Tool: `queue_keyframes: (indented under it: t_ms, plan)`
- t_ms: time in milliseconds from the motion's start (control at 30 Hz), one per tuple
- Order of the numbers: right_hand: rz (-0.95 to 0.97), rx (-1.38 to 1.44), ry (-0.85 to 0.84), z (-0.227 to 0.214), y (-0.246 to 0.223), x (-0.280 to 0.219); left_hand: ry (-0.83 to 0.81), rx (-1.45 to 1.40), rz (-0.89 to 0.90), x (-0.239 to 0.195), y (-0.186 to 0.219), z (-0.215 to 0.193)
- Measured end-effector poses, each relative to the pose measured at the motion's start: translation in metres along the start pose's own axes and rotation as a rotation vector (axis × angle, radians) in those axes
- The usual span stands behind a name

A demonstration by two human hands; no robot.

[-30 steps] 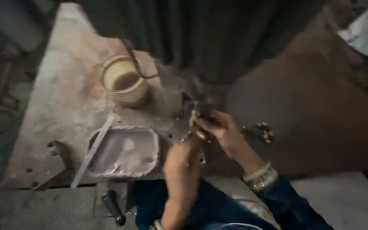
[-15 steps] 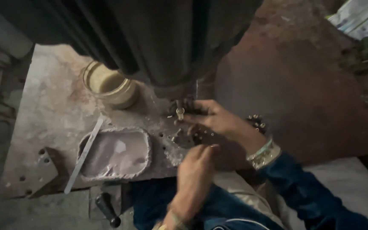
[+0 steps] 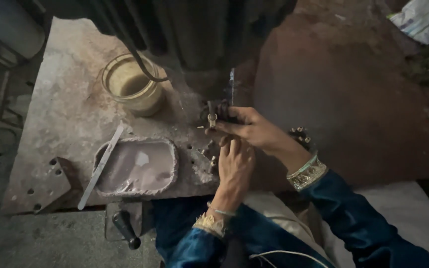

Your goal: Operating a drill press to drill holes into small metal components.

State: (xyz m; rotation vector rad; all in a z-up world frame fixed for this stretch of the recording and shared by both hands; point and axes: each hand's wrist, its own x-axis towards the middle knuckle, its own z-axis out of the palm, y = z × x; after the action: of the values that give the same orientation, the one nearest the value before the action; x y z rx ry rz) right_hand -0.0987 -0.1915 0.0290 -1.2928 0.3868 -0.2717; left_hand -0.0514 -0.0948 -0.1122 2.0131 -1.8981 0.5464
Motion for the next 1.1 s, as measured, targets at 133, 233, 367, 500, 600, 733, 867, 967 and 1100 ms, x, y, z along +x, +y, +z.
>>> queue_keyframes:
  t_ms: [133, 233, 367, 500, 600, 733, 867, 967, 1100]
  plan:
    - [0.009, 0.021, 0.007, -0.001, 0.004, 0.000, 0.047, -0.169, 0.006, -0.002, 0.002, -0.057]
    - [-0.001, 0.022, -0.005, 0.003, 0.016, 0.001, 0.104, -0.585, -0.035, -0.023, 0.004, -0.113]
    - [-0.190, -0.098, 0.207, 0.027, 0.029, -0.011, -0.139, -1.000, -0.489, -0.060, -0.001, -0.132]
    - [0.010, -0.019, 0.374, 0.038, 0.028, -0.013, 0.037, -0.981, -0.635, -0.075, -0.066, -0.174]
    - [-0.228, -0.071, 0.388, 0.044, 0.038, -0.020, 0.177, -0.624, -0.579, -0.088, -0.115, -0.172]
    - [-0.209, 0.335, 0.359, 0.036, 0.039, -0.024, 0.099, -0.482, -0.648, -0.092, -0.139, -0.162]
    - [-0.477, -0.380, 0.322, 0.047, 0.025, -0.019, -0.090, -0.402, -0.621, -0.091, -0.141, -0.145]
    - [-0.195, 0.059, 0.380, 0.046, 0.027, -0.018, -0.102, -0.409, -0.599, -0.090, -0.141, -0.137]
    - [-0.322, -0.052, 0.357, 0.054, 0.021, -0.019, -0.108, -0.522, -0.683, -0.089, -0.151, -0.136]
